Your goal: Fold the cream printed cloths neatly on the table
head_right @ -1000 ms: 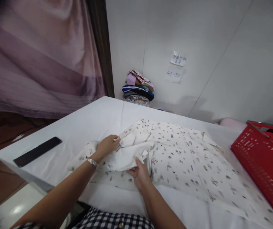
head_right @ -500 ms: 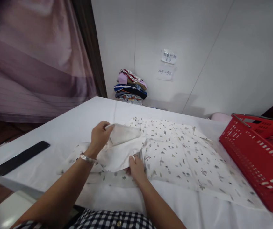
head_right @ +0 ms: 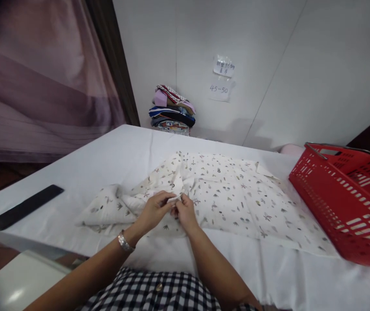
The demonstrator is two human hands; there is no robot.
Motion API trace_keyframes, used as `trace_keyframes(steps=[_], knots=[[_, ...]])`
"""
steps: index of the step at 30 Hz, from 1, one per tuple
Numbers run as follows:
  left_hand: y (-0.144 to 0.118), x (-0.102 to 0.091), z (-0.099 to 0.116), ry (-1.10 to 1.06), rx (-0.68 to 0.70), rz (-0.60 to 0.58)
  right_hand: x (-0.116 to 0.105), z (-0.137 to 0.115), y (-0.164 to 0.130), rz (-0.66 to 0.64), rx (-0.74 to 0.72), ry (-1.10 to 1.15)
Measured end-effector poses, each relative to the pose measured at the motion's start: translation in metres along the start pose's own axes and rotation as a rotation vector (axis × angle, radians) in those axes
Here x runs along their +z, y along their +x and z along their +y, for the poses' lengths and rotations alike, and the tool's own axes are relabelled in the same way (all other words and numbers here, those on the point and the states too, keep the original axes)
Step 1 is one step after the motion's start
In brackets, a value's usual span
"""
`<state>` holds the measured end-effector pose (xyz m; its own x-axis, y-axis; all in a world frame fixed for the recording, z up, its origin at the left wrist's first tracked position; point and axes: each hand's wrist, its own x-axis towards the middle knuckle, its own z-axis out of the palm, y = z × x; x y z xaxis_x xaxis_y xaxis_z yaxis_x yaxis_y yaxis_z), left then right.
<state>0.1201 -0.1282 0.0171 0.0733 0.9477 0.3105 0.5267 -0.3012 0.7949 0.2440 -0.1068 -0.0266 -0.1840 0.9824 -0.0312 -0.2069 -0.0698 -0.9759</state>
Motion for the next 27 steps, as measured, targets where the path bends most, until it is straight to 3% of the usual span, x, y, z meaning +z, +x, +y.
trace_keyframes(steps=[7, 13, 18, 23, 27], knots=[[0.002, -0.021, 0.007, 0.161, 0.14, 0.201, 0.003, -0.01, -0.009, -0.029, -0.052, 0.028], [-0.004, -0.01, 0.015, 0.223, 0.151, 0.022, 0.008, -0.009, -0.014, -0.075, -0.086, 0.1], [-0.005, -0.013, 0.02, 0.244, 0.138, -0.037, 0.01, -0.009, -0.015, -0.076, -0.103, 0.178], [-0.006, -0.018, 0.019, 0.211, 0.151, 0.008, 0.012, -0.014, -0.019, -0.1, -0.14, 0.232], [-0.008, -0.019, 0.015, 0.154, 0.065, 0.105, 0.014, -0.016, -0.021, -0.115, -0.128, 0.22]])
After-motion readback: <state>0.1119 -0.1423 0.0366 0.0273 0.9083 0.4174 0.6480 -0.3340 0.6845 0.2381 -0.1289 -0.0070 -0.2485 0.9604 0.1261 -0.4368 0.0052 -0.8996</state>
